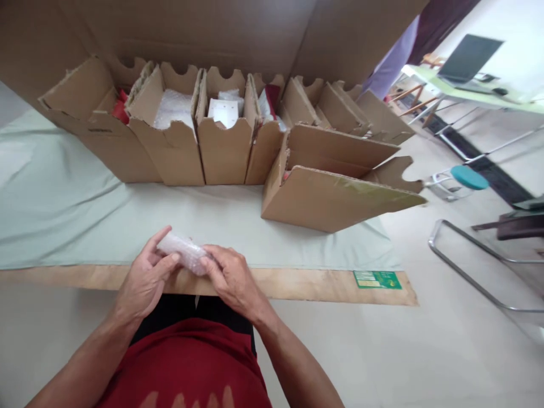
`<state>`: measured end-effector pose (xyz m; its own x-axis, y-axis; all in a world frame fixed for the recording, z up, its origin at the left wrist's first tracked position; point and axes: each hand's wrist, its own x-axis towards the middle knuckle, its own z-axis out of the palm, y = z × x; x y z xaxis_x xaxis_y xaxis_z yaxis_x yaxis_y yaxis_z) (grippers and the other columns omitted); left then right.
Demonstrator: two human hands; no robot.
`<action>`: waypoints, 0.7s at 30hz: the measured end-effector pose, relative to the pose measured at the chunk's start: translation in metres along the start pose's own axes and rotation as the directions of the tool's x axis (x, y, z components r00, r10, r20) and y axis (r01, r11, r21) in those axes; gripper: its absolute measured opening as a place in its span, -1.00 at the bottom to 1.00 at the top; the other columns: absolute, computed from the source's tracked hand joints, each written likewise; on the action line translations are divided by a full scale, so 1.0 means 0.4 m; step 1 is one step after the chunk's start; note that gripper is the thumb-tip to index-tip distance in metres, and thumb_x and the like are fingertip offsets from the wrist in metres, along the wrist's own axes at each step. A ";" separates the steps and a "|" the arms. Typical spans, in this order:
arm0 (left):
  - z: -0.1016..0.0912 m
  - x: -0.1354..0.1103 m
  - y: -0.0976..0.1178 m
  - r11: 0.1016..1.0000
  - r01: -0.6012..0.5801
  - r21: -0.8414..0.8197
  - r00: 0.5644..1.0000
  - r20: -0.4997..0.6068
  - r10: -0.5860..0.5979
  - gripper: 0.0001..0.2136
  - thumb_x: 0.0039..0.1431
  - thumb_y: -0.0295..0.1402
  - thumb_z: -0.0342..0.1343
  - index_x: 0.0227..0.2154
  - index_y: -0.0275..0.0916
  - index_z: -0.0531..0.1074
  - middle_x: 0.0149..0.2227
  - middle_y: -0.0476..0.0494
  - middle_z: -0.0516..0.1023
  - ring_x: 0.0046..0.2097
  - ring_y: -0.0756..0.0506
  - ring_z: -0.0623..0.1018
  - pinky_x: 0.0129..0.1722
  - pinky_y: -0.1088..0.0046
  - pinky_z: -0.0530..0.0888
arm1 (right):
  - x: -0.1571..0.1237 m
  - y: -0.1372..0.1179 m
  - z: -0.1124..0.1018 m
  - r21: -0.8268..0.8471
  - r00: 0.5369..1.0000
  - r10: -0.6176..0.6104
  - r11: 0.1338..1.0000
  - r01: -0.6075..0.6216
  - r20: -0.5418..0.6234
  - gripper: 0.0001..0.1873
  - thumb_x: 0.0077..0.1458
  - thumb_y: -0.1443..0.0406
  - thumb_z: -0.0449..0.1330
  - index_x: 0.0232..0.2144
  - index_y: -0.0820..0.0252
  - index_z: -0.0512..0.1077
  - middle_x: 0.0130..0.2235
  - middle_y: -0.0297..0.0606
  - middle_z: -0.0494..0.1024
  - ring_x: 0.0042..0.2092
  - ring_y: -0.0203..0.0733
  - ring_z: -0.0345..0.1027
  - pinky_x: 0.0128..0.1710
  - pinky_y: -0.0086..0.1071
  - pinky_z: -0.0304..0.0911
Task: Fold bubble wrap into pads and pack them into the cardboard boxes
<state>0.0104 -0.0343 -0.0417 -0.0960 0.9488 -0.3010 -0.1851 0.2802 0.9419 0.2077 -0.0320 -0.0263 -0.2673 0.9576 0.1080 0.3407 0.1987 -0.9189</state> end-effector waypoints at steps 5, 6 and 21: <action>0.028 -0.013 0.019 0.997 0.005 -0.083 0.998 0.056 -0.001 -0.16 0.06 -0.17 0.40 0.37 -0.14 0.19 -0.43 0.08 0.50 -0.37 0.02 0.52 -0.29 0.57 0.53 | -0.053 0.015 -0.033 0.340 0.989 0.143 0.932 -0.123 -0.032 -0.33 0.09 -0.04 0.41 0.18 0.00 0.42 0.20 -0.12 0.50 0.17 0.03 0.40 0.11 -0.14 0.31; 0.037 -0.016 0.021 0.995 0.006 -0.096 0.997 0.078 0.002 -0.14 0.05 -0.16 0.42 0.38 -0.13 0.17 -0.43 0.09 0.50 -0.36 0.02 0.53 -0.28 0.57 0.53 | -0.063 0.020 -0.040 0.430 0.987 0.162 0.891 -0.149 0.007 -0.16 -0.02 -0.07 0.47 0.25 -0.01 0.35 0.26 -0.09 0.43 0.23 0.06 0.35 0.15 -0.12 0.29; 0.326 0.076 0.203 0.568 -0.793 0.222 0.599 0.455 0.659 -0.34 0.29 -0.22 0.21 0.40 -0.06 0.13 0.29 -0.25 0.43 0.27 -0.23 0.43 0.27 0.08 0.36 | -0.153 -0.055 -0.397 0.141 0.837 0.053 0.990 0.028 -0.545 -0.75 0.16 0.12 0.38 -0.17 0.11 0.62 -0.29 -0.29 0.65 -0.32 -0.19 0.50 -0.35 -0.38 0.41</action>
<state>0.1200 0.0363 0.0450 0.2654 0.8195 0.5080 0.1881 -0.5608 0.8063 0.3598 -0.0619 0.0475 0.2857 0.9256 0.2481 0.2030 0.1945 -0.9597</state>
